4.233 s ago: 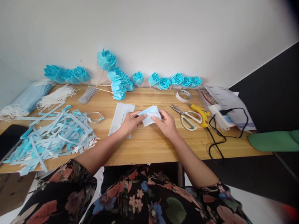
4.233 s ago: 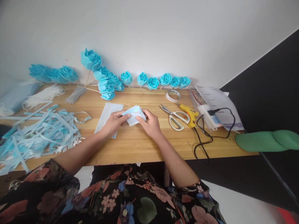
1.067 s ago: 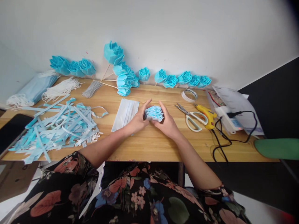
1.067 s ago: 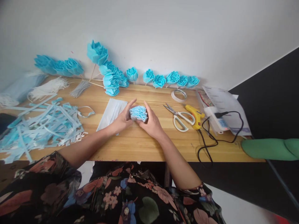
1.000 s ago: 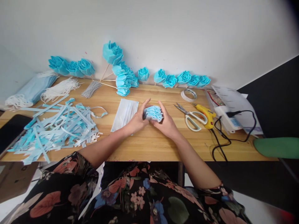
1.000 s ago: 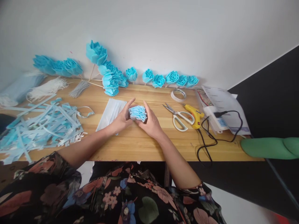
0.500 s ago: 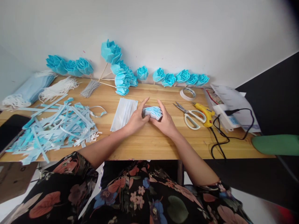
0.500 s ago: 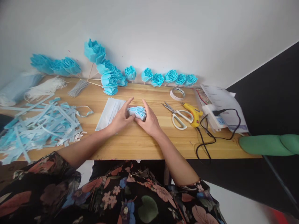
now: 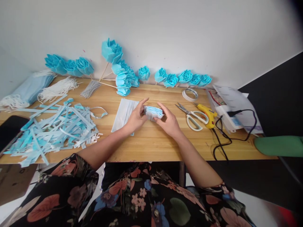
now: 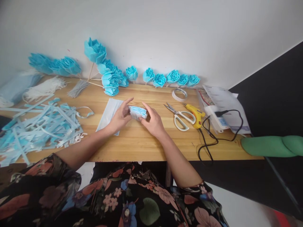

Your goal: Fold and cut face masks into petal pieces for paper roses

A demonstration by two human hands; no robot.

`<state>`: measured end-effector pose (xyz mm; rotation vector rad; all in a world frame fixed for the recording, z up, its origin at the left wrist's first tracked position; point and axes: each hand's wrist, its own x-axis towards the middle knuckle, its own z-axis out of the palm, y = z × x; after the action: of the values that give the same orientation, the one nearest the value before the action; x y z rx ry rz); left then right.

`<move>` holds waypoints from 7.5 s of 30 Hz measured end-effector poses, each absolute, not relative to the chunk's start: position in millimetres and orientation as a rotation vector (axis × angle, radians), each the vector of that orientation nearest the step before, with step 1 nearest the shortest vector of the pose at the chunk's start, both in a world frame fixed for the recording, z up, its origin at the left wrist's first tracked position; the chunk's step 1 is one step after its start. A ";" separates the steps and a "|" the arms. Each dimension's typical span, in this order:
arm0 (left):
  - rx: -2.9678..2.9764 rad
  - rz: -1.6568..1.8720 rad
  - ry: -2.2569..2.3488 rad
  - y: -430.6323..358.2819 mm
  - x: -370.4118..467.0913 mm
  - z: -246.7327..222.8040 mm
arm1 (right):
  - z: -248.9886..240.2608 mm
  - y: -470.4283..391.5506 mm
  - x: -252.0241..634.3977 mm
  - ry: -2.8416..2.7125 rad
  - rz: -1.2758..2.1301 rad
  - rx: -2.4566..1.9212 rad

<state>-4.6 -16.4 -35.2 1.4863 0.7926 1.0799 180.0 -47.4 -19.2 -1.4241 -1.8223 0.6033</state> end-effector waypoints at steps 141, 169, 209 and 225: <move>2.365 0.820 0.920 -2.4 -11.9 -33.0 | 29.6 33.7 162.0 -2.694 0.678 -1.801; 1.972 1.061 1.081 -9.3 -11.5 -22.8 | -21.5 -10.1 199.8 -1.750 1.218 -1.070; 2.070 1.175 1.064 -15.3 -11.9 -14.8 | -16.0 -23.5 188.7 -1.716 0.982 -1.127; 1.663 0.989 0.964 -16.7 -8.0 -17.2 | -13.9 -24.0 194.0 -1.730 1.022 -1.126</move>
<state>-8.0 -16.7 -17.2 1.6633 0.9636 0.9886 194.0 -24.0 -13.9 -1.1258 -1.7300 1.0218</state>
